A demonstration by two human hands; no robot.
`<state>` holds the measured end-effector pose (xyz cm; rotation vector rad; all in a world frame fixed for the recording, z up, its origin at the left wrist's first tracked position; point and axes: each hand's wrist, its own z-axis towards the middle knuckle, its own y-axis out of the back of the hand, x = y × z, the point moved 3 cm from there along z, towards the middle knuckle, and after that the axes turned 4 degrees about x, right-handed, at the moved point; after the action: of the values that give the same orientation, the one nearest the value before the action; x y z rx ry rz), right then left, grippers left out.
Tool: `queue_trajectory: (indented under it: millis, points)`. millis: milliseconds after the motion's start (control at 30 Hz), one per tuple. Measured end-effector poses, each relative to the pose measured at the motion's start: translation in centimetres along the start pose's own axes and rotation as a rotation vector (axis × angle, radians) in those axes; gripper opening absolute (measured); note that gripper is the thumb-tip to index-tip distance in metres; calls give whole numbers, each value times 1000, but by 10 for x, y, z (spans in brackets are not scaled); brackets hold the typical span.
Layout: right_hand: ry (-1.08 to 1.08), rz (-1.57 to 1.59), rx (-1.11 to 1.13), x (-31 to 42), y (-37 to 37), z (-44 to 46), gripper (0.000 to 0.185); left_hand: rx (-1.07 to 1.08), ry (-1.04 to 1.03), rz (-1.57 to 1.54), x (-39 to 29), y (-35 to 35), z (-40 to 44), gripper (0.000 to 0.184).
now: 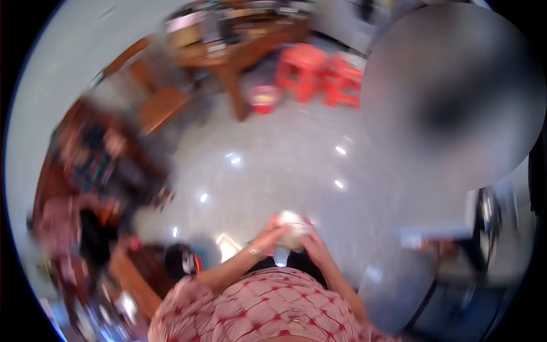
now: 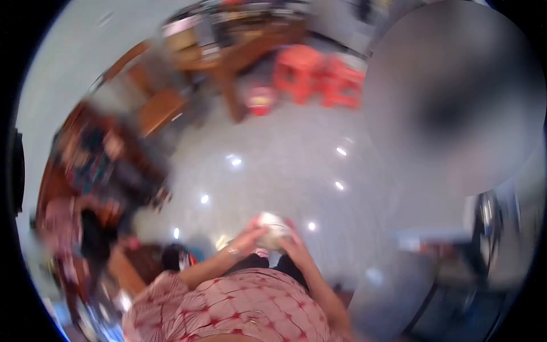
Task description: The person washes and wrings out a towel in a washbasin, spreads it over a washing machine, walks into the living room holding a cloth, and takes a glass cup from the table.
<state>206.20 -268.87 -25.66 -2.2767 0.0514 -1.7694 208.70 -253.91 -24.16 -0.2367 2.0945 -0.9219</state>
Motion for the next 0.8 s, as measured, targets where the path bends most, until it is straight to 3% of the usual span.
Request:
queue_trajectory:
  millis: [67, 167, 233, 267, 333, 500, 567, 600, 667, 700, 767, 800]
  points:
    - [-79, 50, 180, 6, 2, 12, 51, 22, -14, -59, 14, -6, 19, 63]
    - [-155, 29, 342, 3, 13, 33, 61, -28, -85, 91, 16, -15, 37, 65]
    - [-299, 255, 275, 13, 23, 50, 54, -50, -86, 588, 0, -30, 38, 62]
    - [-317, 243, 331, 15, 29, 61, 54, -102, -113, 574, -7, -27, 40, 62]
    - [-429, 249, 305, 3, 41, 81, 52, -118, 25, 376, -10, -13, 31, 58]
    - [-676, 176, 359, -22, 73, 131, 37, -368, -37, 209, 16, 23, 14, 60]
    - [-714, 127, 395, -27, 80, 144, 37, -615, 2, 210, 36, 46, -1, 68]
    - [-752, 78, 398, -30, 83, 147, 36, -627, -4, 207, 44, 57, -6, 68]
    - [-771, 28, 383, -36, 86, 156, 36, -985, 161, 503, 57, 96, -26, 77]
    - [-786, -27, 353, -38, 84, 160, 35, -1031, 132, 619, 57, 131, -26, 83]
    - [-771, -84, 393, -43, 70, 168, 36, -1125, 12, 708, 3, 163, -41, 94]
    - [-761, -136, 411, -46, 65, 166, 36, -1301, 2, 1019, -36, 178, -57, 96]
